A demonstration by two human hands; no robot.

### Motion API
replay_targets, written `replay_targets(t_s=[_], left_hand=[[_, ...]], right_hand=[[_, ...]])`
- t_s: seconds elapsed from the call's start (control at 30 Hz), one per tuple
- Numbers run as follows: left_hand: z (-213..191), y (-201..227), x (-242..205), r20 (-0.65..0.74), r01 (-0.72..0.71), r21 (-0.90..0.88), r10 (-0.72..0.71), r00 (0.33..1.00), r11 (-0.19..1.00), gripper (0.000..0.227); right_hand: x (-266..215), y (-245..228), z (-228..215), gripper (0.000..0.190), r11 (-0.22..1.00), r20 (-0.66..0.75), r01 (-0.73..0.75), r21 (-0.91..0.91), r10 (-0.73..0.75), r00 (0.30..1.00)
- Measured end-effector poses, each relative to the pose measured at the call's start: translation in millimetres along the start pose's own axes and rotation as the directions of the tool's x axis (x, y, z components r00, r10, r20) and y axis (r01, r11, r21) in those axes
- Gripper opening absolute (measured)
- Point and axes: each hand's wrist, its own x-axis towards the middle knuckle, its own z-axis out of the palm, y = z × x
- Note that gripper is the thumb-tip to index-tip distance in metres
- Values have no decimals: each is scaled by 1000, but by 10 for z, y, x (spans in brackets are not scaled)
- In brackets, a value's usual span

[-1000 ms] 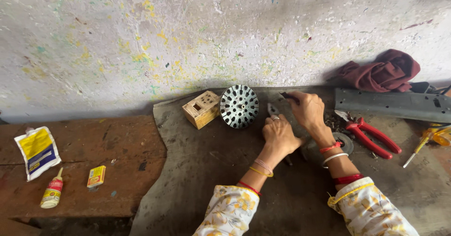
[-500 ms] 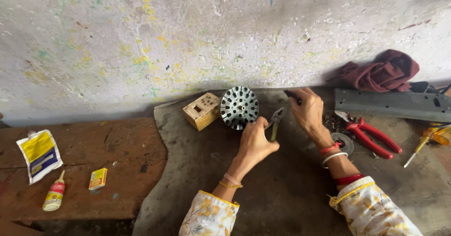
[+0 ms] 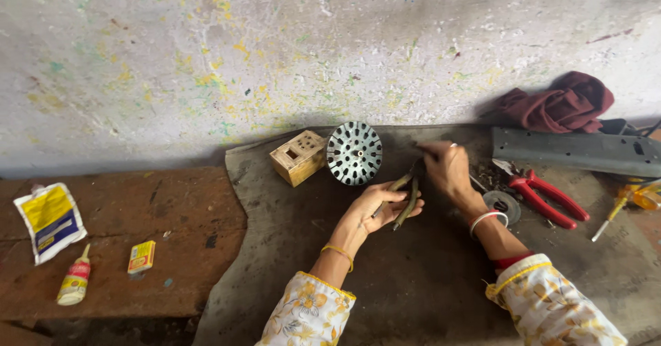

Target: The person assembles a perforated metal disc with a cylindrical metal piece on a workbench. They use pliers to adjust the disc and insert the cylinder into its center hole, then rotate and align the components by hand.

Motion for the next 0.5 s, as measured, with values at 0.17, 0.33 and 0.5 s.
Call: replay_targets(t_s=[0.17, 0.33, 0.5], left_hand=[[-111, -99, 129, -14, -80, -172, 79, 997, 982, 39], [-11, -124, 104, -79, -142, 134, 153, 985, 981, 43], [-72, -3, 49, -122, -125, 264, 162, 979, 956, 44]], right_hand=[[-252, -70, 111, 34, 978, 139, 174, 112, -189, 972], [-133, -244, -169, 45, 970, 208, -46, 239, -5, 978], [-311, -530, -168, 55, 974, 396, -128, 185, 46, 917]])
